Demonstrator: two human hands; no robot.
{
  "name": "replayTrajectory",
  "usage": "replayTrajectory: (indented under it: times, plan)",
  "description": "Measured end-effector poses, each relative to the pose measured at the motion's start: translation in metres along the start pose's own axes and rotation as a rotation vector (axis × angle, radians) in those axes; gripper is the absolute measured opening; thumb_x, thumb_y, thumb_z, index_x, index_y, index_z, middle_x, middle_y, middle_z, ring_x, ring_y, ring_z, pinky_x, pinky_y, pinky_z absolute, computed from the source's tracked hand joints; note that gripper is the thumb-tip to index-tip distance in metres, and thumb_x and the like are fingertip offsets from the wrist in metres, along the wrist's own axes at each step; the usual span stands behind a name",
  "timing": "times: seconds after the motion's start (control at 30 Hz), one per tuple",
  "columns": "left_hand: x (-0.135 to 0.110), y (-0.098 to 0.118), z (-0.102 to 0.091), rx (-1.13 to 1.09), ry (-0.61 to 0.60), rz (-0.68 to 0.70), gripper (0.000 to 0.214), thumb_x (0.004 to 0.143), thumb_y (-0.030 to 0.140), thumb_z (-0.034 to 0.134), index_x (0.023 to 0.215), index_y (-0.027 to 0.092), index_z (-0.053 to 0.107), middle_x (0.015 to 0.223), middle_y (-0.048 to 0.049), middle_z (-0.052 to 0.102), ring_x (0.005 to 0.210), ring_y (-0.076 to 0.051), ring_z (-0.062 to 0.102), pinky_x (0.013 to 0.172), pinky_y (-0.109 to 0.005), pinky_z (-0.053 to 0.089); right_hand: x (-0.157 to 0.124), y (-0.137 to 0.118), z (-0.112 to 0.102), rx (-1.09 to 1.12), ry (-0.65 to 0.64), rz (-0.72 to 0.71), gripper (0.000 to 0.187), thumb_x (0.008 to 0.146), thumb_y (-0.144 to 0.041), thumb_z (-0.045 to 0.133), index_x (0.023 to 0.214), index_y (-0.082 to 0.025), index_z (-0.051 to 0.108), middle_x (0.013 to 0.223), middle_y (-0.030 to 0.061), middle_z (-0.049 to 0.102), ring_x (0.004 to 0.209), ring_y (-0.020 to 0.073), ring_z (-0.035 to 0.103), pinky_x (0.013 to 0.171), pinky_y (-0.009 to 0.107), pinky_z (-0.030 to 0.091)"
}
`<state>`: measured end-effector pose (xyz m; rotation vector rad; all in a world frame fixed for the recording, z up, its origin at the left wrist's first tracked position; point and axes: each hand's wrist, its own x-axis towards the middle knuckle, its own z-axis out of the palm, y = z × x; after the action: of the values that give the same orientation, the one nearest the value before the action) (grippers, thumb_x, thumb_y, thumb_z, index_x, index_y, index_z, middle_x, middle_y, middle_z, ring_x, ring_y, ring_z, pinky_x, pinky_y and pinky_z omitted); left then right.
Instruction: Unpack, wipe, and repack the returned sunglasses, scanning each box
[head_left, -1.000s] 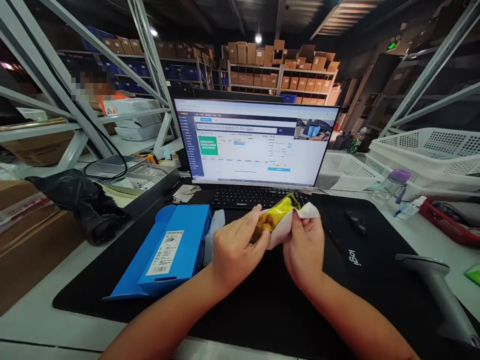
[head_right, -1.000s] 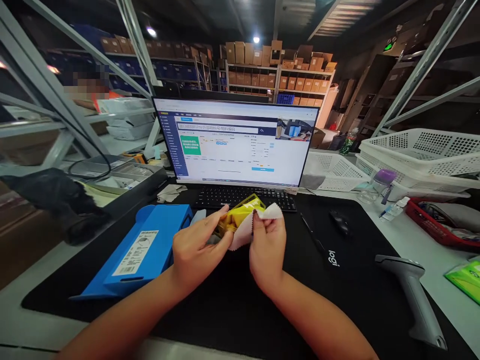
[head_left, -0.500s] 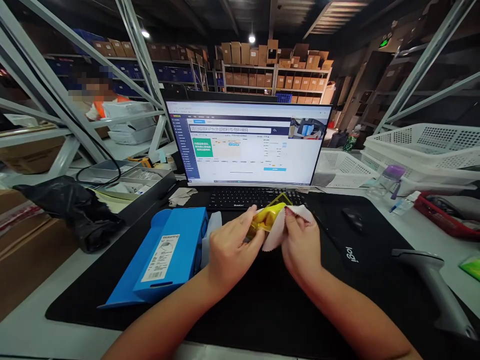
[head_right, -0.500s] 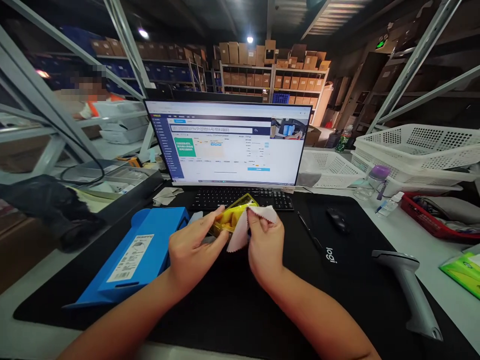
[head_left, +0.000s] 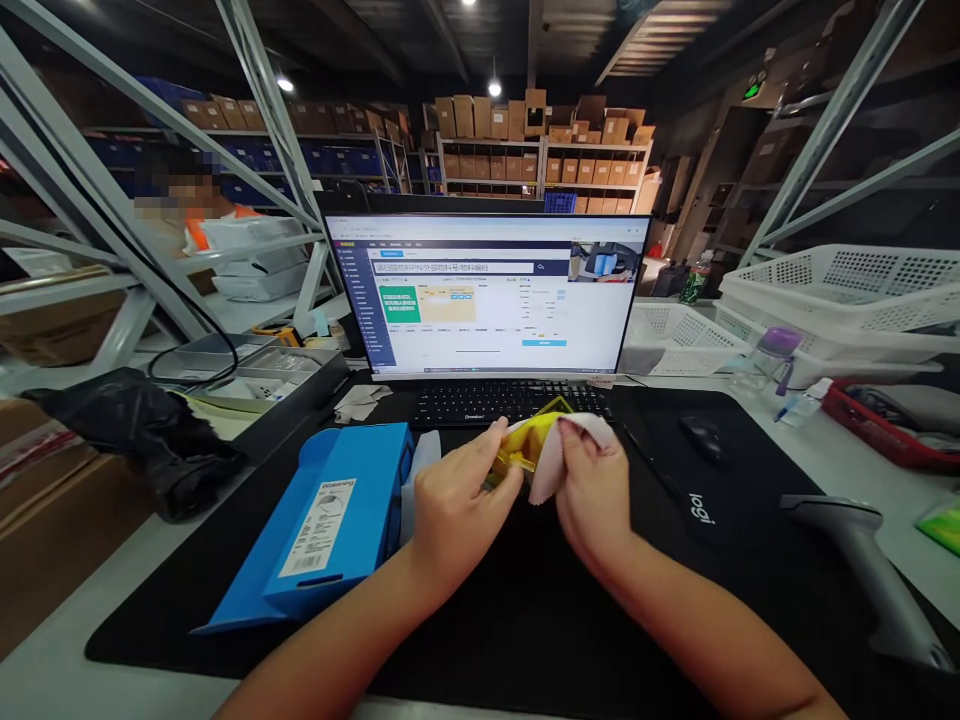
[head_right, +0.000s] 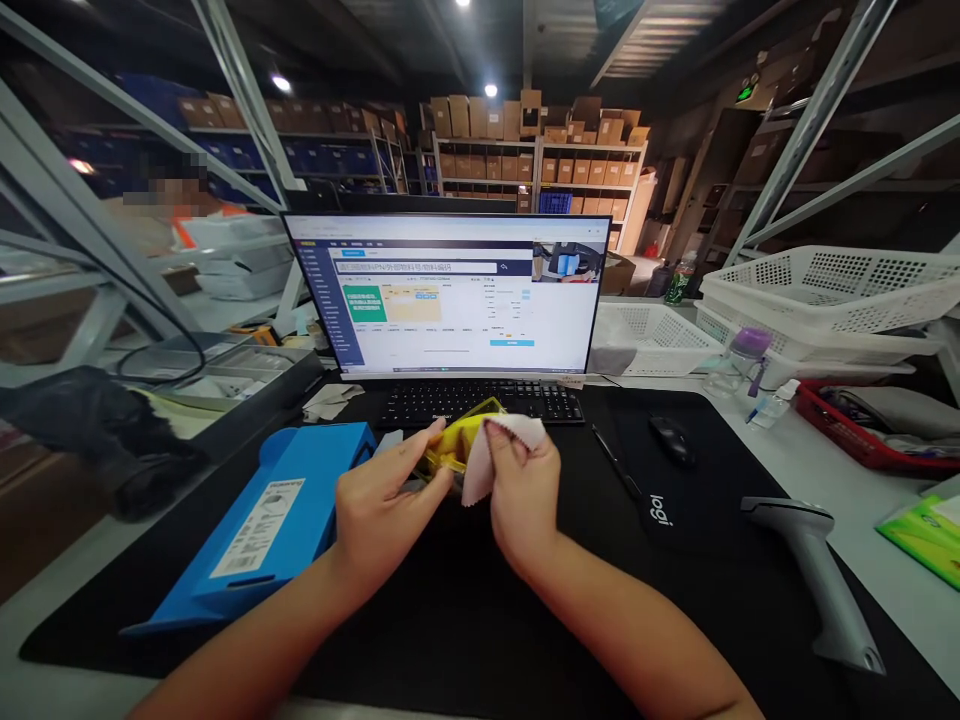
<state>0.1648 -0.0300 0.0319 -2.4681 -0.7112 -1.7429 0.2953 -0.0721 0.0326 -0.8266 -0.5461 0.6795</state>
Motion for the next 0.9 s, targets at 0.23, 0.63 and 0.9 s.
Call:
replayTrajectory:
  times: [0.23,0.63,0.9]
  plan:
    - [-0.001,-0.007,0.000,0.003,0.007,-0.066,0.031,0.087,0.016,0.069,0.118,0.016,0.072,0.109,-0.0096,0.080,0.090,-0.020,0.078,0.083,-0.028,0.063,-0.004,0.001,0.000,-0.049,-0.178,0.041,0.020,0.063,-0.027,0.090,0.076,-0.021,0.077,0.074,-0.0007,0.075,0.070,0.0158,0.068,0.072,0.030,0.057]
    - [0.028,-0.022,-0.039,-0.105,-0.345,0.027,0.031,0.085,0.015,0.066,0.115,0.018,0.074,0.111,-0.0075,0.079,0.097,-0.022,0.077,0.086,-0.029,0.062,0.046,-0.038,-0.029,-0.285,-0.572,0.056,0.023,0.064,-0.033,0.090,0.070,-0.019,0.074,0.069,0.0003,0.070,0.062,0.0142,0.061,0.062,0.027,0.051]
    - [0.038,-0.014,-0.056,-0.054,-0.798,0.248,0.020,0.091,0.017,0.065,0.109,0.019,0.072,0.096,-0.0023,0.078,0.082,-0.019,0.073,0.068,-0.028,0.053,0.030,-0.058,-0.029,-0.901,-1.213,-0.247,0.051,0.088,-0.028,0.069,0.051,-0.020,0.036,0.053,-0.0047,0.039,0.059,0.0117,0.041,0.065,0.028,0.038]
